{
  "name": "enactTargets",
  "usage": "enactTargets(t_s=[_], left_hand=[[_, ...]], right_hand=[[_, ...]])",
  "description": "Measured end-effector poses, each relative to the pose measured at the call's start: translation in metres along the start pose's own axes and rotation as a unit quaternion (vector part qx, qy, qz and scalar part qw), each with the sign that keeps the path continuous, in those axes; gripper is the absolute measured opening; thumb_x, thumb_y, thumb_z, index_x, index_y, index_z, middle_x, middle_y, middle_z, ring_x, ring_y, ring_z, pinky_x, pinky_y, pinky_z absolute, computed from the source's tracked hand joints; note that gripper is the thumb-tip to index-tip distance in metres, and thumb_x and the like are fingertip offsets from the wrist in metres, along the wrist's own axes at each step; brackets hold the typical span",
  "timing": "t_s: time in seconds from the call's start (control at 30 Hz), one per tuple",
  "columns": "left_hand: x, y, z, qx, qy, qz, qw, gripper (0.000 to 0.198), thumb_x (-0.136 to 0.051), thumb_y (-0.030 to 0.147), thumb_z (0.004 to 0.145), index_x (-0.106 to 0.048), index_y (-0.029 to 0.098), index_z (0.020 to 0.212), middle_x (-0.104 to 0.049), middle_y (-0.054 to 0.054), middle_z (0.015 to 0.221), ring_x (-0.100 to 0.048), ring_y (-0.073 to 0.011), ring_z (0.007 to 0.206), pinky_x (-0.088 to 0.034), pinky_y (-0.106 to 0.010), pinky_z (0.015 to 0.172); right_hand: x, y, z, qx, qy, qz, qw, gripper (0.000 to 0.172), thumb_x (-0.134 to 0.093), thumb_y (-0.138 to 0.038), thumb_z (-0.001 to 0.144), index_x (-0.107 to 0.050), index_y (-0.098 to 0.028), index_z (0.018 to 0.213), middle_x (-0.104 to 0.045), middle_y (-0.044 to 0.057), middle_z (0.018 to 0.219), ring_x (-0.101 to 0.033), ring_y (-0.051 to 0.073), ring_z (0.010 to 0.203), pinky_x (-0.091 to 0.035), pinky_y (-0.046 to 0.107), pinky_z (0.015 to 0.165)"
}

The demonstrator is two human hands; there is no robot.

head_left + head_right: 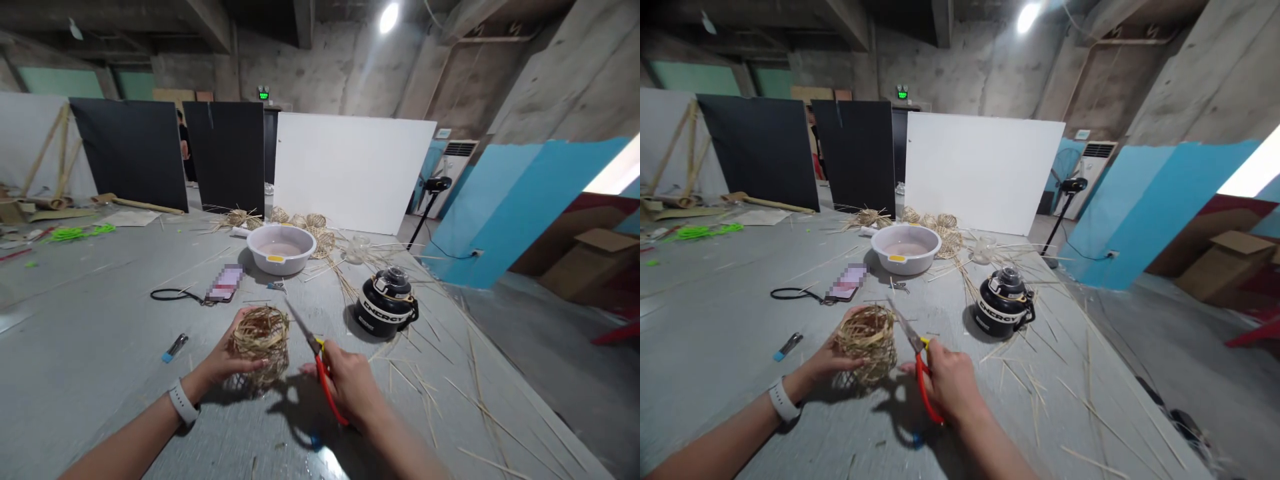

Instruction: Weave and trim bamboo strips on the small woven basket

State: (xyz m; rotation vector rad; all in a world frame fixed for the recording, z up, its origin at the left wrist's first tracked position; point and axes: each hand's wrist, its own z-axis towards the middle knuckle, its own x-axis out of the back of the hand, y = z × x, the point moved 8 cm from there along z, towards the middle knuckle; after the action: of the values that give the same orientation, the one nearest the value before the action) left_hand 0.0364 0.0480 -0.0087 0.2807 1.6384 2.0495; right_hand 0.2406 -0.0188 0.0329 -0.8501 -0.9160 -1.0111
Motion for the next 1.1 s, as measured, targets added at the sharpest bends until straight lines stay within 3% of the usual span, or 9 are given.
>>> enactTargets(t_s=[0.17, 0.3, 0.4, 0.57, 0.9, 1.1], left_hand=[[0.008, 0.025, 0.004, -0.056, 0.040, 0.111, 0.991, 0.088, -0.090, 0.021, 0.056, -0.045, 0.026, 0.131, -0.059, -0.012, 0.130, -0.055, -0.0335, 0.123, -0.040, -0.049, 0.110], [0.009, 0.027, 0.003, -0.083, 0.073, 0.175, 0.978, 0.082, -0.088, 0.027, 0.061, -0.045, 0.023, 0.130, -0.059, -0.013, 0.129, -0.057, -0.0328, 0.121, -0.043, -0.048, 0.107], [0.012, 0.032, -0.001, -0.139, 0.113, 0.271, 0.946, 0.081, -0.086, 0.029, 0.064, -0.043, 0.021, 0.132, -0.056, -0.015, 0.131, -0.056, -0.0333, 0.122, -0.042, -0.050, 0.106], [0.002, 0.031, -0.006, -0.207, 0.066, 0.361, 0.907, 0.086, -0.086, 0.031, 0.064, -0.041, 0.019, 0.136, -0.052, -0.019, 0.135, -0.052, -0.0353, 0.125, -0.040, -0.052, 0.108], [-0.010, 0.025, -0.010, -0.215, 0.037, 0.380, 0.899, 0.087, -0.084, 0.029, 0.066, -0.039, 0.020, 0.140, -0.051, -0.019, 0.137, -0.052, -0.0357, 0.126, -0.041, -0.052, 0.107], [-0.011, 0.029, -0.012, -0.231, 0.044, 0.376, 0.896, 0.090, -0.085, 0.030, 0.064, -0.038, 0.020, 0.140, -0.052, -0.019, 0.136, -0.053, -0.0354, 0.125, -0.043, -0.050, 0.106]], right_hand=[[0.009, 0.036, 0.009, -0.121, -0.023, -0.001, 0.992, 0.051, -0.036, -0.064, 0.095, -0.052, -0.022, 0.071, -0.064, 0.006, 0.057, -0.061, 0.021, 0.052, -0.023, 0.028, 0.050], [0.013, 0.026, 0.010, -0.083, -0.097, 0.081, 0.989, 0.046, -0.039, -0.064, 0.092, -0.051, -0.022, 0.079, -0.065, 0.003, 0.063, -0.059, 0.019, 0.055, -0.028, 0.026, 0.052], [0.019, 0.013, 0.008, -0.061, -0.127, 0.061, 0.988, 0.045, -0.038, -0.064, 0.092, -0.051, -0.020, 0.089, -0.068, 0.006, 0.070, -0.062, 0.022, 0.062, -0.029, 0.027, 0.055], [0.018, 0.005, 0.007, -0.057, -0.132, -0.016, 0.990, 0.048, -0.038, -0.064, 0.093, -0.052, -0.018, 0.092, -0.072, 0.012, 0.077, -0.068, 0.029, 0.071, -0.032, 0.031, 0.061], [0.019, -0.002, 0.008, -0.025, -0.077, -0.056, 0.995, 0.045, -0.044, -0.063, 0.091, -0.052, -0.019, 0.089, -0.073, 0.013, 0.082, -0.069, 0.030, 0.076, -0.037, 0.035, 0.069], [0.018, -0.002, 0.008, -0.023, -0.092, -0.060, 0.994, 0.050, -0.044, -0.066, 0.090, -0.053, -0.017, 0.092, -0.073, 0.014, 0.087, -0.070, 0.032, 0.081, -0.039, 0.038, 0.073]])
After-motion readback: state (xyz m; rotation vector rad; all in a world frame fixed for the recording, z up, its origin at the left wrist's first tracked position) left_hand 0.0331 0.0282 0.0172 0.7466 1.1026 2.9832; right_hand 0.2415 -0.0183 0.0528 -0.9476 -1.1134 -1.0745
